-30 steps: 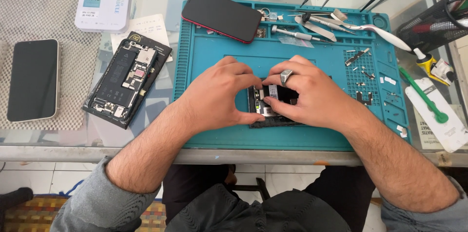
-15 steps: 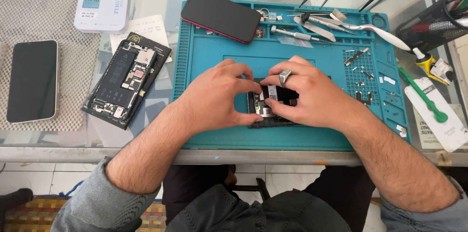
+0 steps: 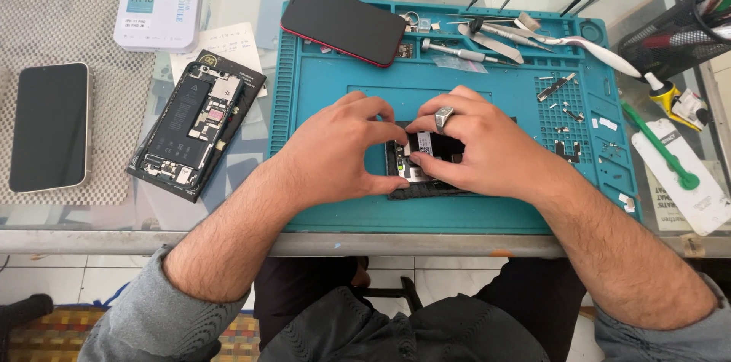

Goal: Disassembling a smartphone on a repair bench to remove the battery and internal circuit boards.

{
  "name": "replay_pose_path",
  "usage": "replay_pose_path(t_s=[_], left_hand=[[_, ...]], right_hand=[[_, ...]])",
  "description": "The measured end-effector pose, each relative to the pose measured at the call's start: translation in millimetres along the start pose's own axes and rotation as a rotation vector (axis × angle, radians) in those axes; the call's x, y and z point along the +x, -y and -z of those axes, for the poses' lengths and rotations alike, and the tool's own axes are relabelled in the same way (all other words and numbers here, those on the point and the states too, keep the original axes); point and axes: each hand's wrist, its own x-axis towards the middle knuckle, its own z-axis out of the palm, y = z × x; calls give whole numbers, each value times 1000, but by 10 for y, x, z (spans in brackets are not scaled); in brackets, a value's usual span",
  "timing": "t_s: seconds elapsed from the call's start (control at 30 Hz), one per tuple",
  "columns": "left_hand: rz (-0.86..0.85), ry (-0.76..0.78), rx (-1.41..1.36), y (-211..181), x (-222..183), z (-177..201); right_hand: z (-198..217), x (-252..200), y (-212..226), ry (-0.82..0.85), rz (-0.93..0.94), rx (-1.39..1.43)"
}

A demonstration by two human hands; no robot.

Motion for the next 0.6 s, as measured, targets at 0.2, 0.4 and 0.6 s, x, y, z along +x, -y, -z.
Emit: replay_pose_path(t_s=[0.2,0.4,0.6], left_hand=[[3,-4,5,0,-4,-15],[-6,6,14,-6,-10,-4],[-14,16,-10,-16,-3,18]], right_hand=[[21,-2,-32,10,-12,46],[2,-7,-44,-21,34,38],[47,-17,-52,-83,31,27]])
